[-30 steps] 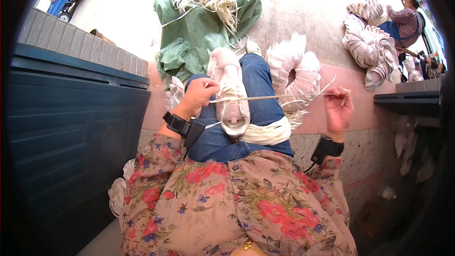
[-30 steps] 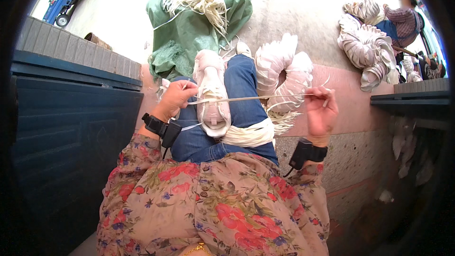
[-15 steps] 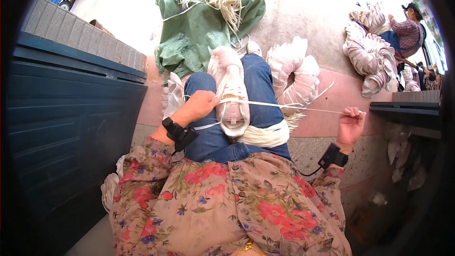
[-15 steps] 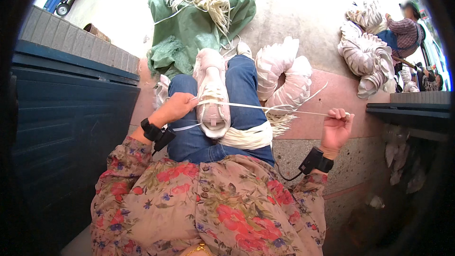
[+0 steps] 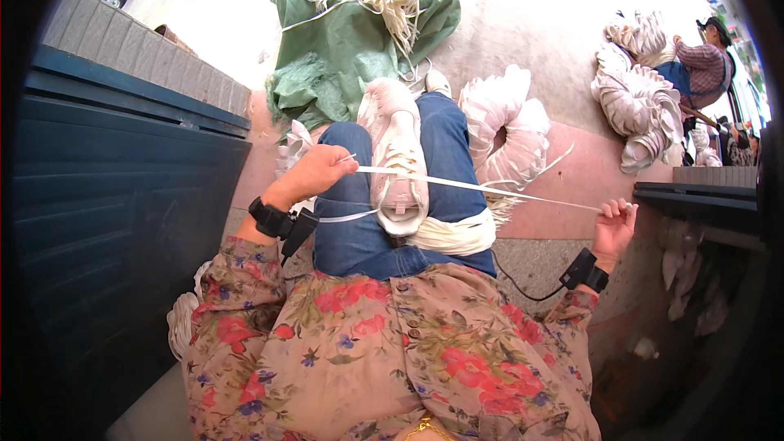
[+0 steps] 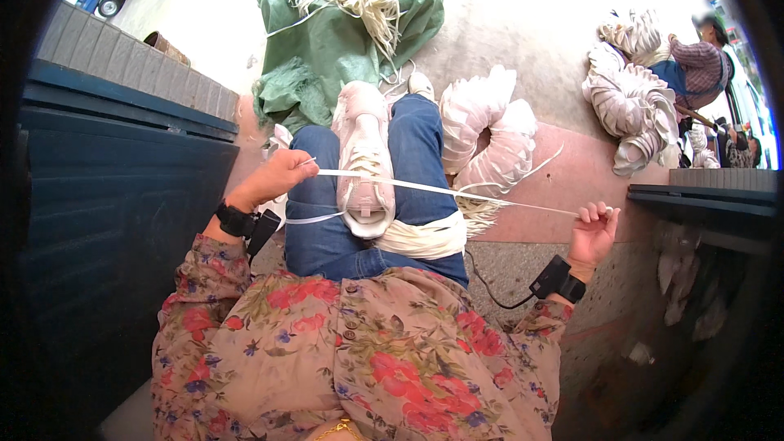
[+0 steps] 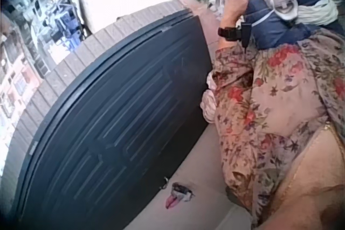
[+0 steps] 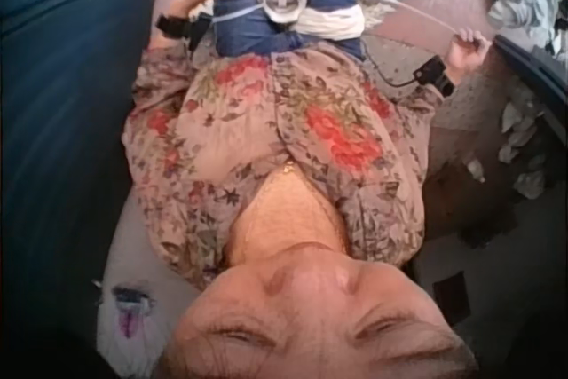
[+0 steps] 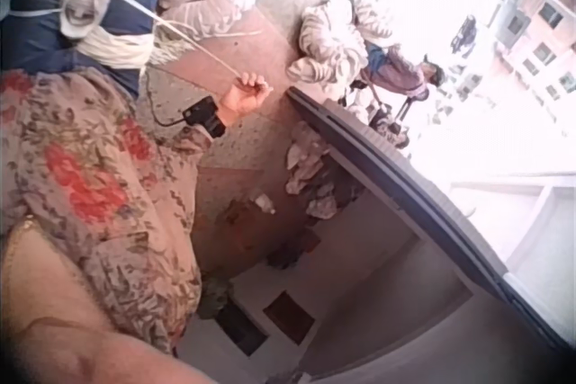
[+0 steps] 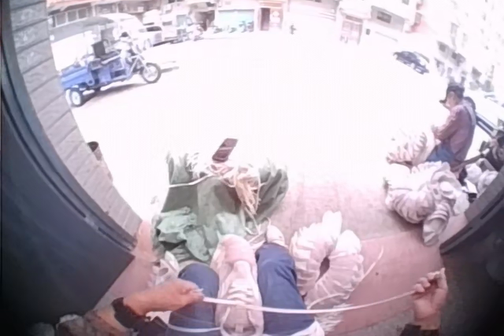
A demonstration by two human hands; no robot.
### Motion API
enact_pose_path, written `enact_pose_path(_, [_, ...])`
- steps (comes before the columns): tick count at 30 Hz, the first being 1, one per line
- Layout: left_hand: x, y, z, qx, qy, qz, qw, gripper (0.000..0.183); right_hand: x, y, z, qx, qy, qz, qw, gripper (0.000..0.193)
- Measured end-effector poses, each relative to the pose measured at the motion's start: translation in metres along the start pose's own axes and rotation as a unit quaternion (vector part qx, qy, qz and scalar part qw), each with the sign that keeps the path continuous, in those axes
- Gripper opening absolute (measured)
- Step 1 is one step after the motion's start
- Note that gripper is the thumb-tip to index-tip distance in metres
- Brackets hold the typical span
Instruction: The recorder is sitting on the floor lacing several pairs of white sneakers.
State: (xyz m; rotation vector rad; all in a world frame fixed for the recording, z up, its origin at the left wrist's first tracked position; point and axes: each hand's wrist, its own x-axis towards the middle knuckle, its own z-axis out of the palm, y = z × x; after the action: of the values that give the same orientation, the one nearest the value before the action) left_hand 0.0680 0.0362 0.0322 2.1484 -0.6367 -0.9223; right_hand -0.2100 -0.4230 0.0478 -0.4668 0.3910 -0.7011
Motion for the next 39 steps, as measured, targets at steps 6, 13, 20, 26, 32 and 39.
enact_pose_path(6, [-0.002,-0.007,-0.03,0.006,0.23,-0.059,0.971,0.023,0.003,0.073,0.025,-0.428,0.006,0.091,0.899,0.016])
enact_pose_path(13, [-0.047,-0.007,-0.108,-0.286,0.332,-0.039,0.898,0.012,-0.039,0.204,0.079,-0.602,-0.323,0.215,0.698,0.026])
enact_pose_path(20, [-0.039,-0.031,-0.035,0.001,0.231,0.038,0.972,0.018,-0.047,0.255,0.081,-0.719,-0.399,0.069,0.565,0.018])
enact_pose_path(26, [-0.016,-0.011,0.075,0.074,0.172,0.099,0.977,0.014,-0.048,0.261,0.075,-0.728,-0.377,-0.048,0.57,0.013])
enact_pose_path(32, [-0.006,0.004,0.075,0.254,0.235,0.131,0.929,0.01,-0.05,0.272,0.072,-0.762,-0.345,-0.122,0.533,0.011])
enact_pose_path(39, [-0.002,0.005,0.076,0.283,0.291,0.18,0.896,0.006,-0.053,0.276,0.081,-0.828,-0.374,-0.161,0.386,0.008])
